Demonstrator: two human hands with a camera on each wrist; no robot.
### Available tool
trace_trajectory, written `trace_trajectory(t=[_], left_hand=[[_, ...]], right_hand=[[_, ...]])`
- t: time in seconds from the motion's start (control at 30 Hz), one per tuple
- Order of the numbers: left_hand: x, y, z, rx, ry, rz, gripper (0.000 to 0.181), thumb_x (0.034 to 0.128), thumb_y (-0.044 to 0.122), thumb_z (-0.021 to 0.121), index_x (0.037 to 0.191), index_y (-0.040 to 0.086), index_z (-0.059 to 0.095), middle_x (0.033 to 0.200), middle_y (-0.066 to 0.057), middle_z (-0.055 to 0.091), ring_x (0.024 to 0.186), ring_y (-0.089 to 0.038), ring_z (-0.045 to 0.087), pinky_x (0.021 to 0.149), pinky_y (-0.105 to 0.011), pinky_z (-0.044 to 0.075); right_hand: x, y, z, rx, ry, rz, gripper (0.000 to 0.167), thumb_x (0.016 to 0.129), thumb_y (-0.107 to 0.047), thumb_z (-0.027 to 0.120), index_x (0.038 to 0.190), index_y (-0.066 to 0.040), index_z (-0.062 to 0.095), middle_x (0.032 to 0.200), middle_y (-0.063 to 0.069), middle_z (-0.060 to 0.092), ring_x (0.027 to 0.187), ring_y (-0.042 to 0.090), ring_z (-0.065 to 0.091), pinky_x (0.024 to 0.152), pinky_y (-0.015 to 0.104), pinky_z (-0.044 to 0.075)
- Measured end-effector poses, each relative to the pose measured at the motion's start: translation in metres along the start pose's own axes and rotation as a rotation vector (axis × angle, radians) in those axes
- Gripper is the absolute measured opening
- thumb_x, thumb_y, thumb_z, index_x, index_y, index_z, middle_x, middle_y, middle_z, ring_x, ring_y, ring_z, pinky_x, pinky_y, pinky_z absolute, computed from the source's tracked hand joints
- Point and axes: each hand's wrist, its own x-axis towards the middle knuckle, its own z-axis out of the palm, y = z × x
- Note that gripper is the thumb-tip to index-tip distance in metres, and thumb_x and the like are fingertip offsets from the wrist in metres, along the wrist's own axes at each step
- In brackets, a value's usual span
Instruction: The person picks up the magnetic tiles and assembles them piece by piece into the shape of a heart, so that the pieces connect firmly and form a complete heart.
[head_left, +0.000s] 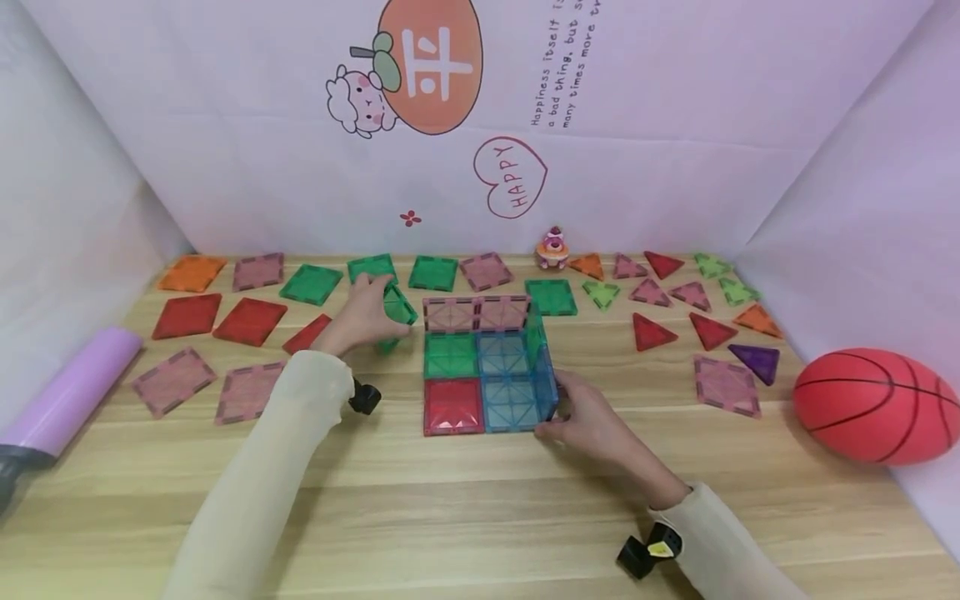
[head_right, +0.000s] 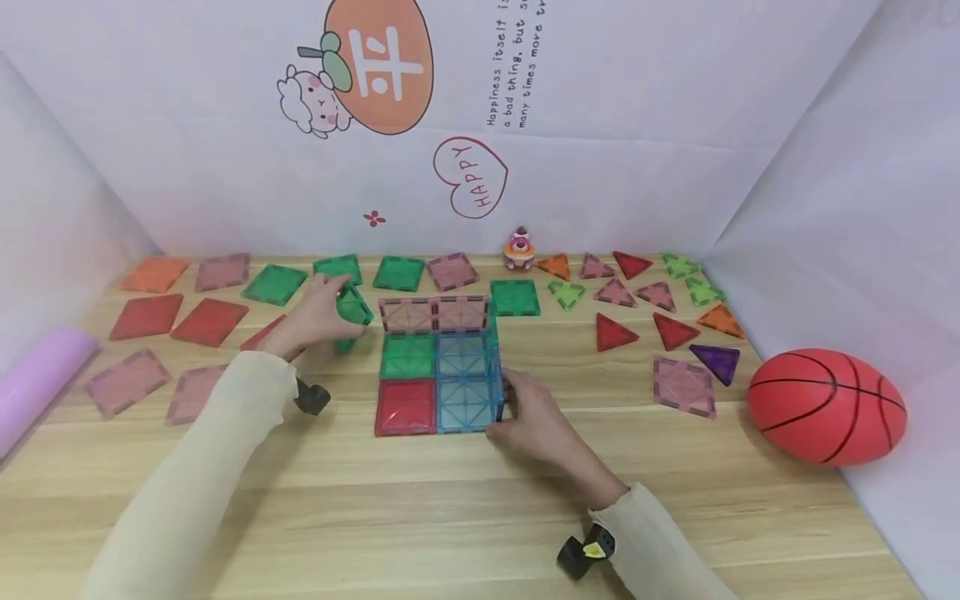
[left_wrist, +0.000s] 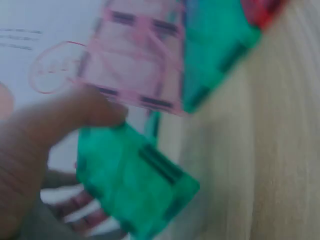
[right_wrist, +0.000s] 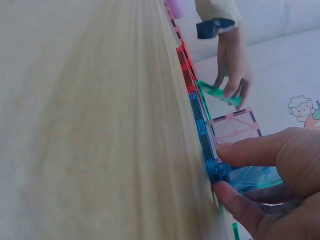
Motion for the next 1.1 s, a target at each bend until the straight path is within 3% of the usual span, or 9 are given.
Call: trace_trajectory(t=[0.2,0.33,0.6,0.77,0.93,1.1], left_hand=[[-0.018,0.007,0.008,-0.229,-0.062,0.181,0.087,0.0796,0.011,0.073,0.149,0.0,0.02,0.145,-0.023,0.024,0.13,-0.039,0.038,0.105,-0.051,0.04],[-0.024,0.01,0.02,-0.328,-0.103,0.246,0.083,0.0815,0.005,0.071,0.148,0.002,0.021,0.147,-0.021,0.021,0.133,-0.039,0.033,0.107,-0.051,0.037],[-0.029,0.011,0.025,-0.363,-0.112,0.224,0.083,0.0823,0.003,0.07,0.15,0.008,0.022,0.149,-0.016,0.022,0.135,-0.036,0.031,0.107,-0.052,0.037],[-0.036,0.002,0.021,-0.377,-0.125,0.213,0.085,0.0853,0.009,0.069,0.152,0.011,0.016,0.152,-0.015,0.022,0.138,-0.036,0.03,0.109,-0.052,0.035],[-0.049,-0.02,0.004,-0.326,-0.041,0.192,0.082,0.0869,0.009,0.067,0.151,0.005,0.016,0.151,-0.021,0.026,0.139,-0.038,0.028,0.111,-0.052,0.031],[-0.06,-0.041,-0.016,-0.15,0.061,0.11,0.077,0.0869,0.012,0.067,0.148,-0.002,0.023,0.147,-0.027,0.029,0.135,-0.042,0.029,0.108,-0.057,0.031]], right_hand=[[0.0,0.001,-0.004,0.006,-0.008,0.0,0.071,0.075,0.0,0.077,0.137,0.001,0.044,0.124,0.018,0.057,0.104,0.026,0.057,0.086,0.04,0.053],[-0.001,0.001,-0.005,0.018,-0.017,-0.008,0.07,0.075,0.001,0.077,0.136,0.002,0.044,0.123,0.019,0.057,0.103,0.027,0.057,0.084,0.04,0.054],[-0.001,0.001,-0.004,0.029,-0.02,0.001,0.071,0.074,0.002,0.077,0.137,0.001,0.043,0.123,0.019,0.056,0.103,0.028,0.057,0.08,0.037,0.056],[0.0,0.001,-0.003,0.049,-0.024,0.001,0.079,0.075,0.003,0.077,0.142,-0.002,0.036,0.121,0.018,0.055,0.103,0.028,0.057,0.078,0.035,0.056],[0.001,0.001,-0.002,0.054,-0.023,-0.023,0.081,0.074,0.004,0.077,0.143,-0.003,0.035,0.12,0.018,0.056,0.105,0.029,0.058,0.078,0.036,0.056],[0.003,0.0,-0.002,0.05,-0.016,-0.007,0.081,0.074,0.003,0.077,0.143,-0.003,0.036,0.121,0.017,0.056,0.106,0.03,0.057,0.082,0.038,0.055]])
